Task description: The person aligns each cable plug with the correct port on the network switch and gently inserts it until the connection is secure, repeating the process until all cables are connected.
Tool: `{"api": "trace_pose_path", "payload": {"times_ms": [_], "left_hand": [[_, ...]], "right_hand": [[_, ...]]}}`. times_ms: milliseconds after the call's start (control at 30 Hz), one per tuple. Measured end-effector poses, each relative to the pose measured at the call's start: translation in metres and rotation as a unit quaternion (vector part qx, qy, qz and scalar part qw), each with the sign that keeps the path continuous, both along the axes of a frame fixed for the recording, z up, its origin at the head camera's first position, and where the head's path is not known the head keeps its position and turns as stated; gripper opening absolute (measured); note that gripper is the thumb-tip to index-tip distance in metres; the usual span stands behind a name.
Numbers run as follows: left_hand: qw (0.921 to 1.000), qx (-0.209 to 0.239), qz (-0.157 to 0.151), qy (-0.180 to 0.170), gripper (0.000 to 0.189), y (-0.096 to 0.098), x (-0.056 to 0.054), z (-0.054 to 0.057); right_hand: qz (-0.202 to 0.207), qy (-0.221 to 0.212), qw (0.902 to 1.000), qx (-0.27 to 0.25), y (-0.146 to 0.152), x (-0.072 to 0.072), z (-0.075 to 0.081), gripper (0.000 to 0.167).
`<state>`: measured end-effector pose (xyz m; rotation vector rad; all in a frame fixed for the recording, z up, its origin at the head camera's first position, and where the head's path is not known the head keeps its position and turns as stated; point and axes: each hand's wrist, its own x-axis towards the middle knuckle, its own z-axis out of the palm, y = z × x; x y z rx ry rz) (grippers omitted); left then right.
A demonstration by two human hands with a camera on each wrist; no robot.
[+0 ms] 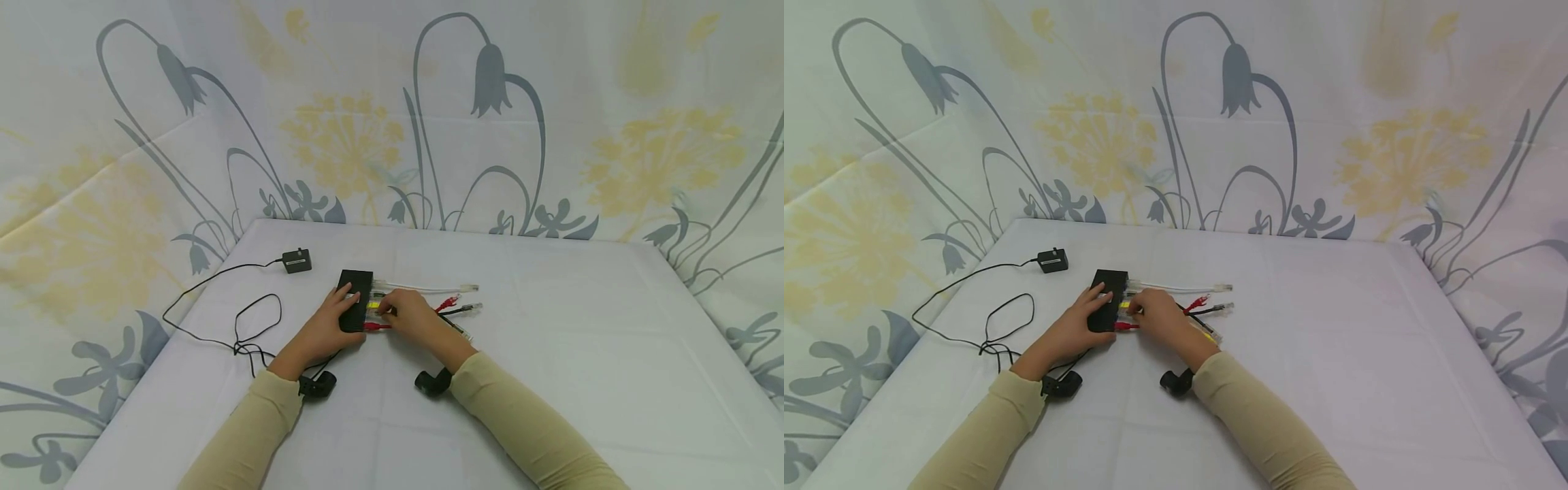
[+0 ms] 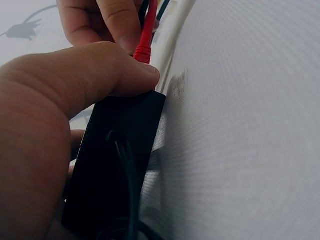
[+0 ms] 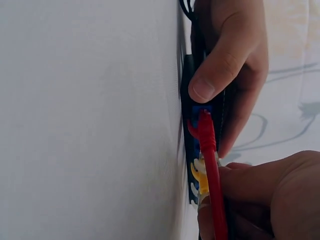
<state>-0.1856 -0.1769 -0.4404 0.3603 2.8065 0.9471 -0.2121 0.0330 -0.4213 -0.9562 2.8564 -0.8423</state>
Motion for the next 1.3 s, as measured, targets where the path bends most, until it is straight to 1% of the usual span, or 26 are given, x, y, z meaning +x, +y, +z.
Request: {"api": "trace_pose_path", "payload": {"times_ms": [200, 433, 667, 1000, 1300], "left_hand": [[1.0000, -0.001, -0.001, -0.003, 0.086, 0.001, 0.000, 0.001], [1.0000, -0.004, 0.002, -0.005, 0.086, 0.001, 0.000, 0.002], [1.0000, -0.005, 0.003, -0.002, 0.085, 0.001, 0.000, 0.001], [1.0000, 0.004, 0.001, 0.000, 0.085, 0.001, 0.001, 0.002], [0.9998, 0.010, 0.011, -0.011, 0.085, 0.004, 0.002, 0.005]], "right_hand": [[0.001, 0.004, 1.0000, 0.007, -0.001, -0.001, -0.001, 0.010], [-0.005, 0.003, 0.9999, -0.011, -0.001, -0.002, -0.006, 0.009], [-0.003, 0.015, 0.9996, -0.025, -0.002, -0.003, -0.010, 0.008], [0.002, 0.033, 0.9994, -0.013, -0.004, -0.006, -0.013, 0.008], [0.012, 0.031, 0.9994, -0.004, -0.006, -0.007, -0.013, 0.010]]}}
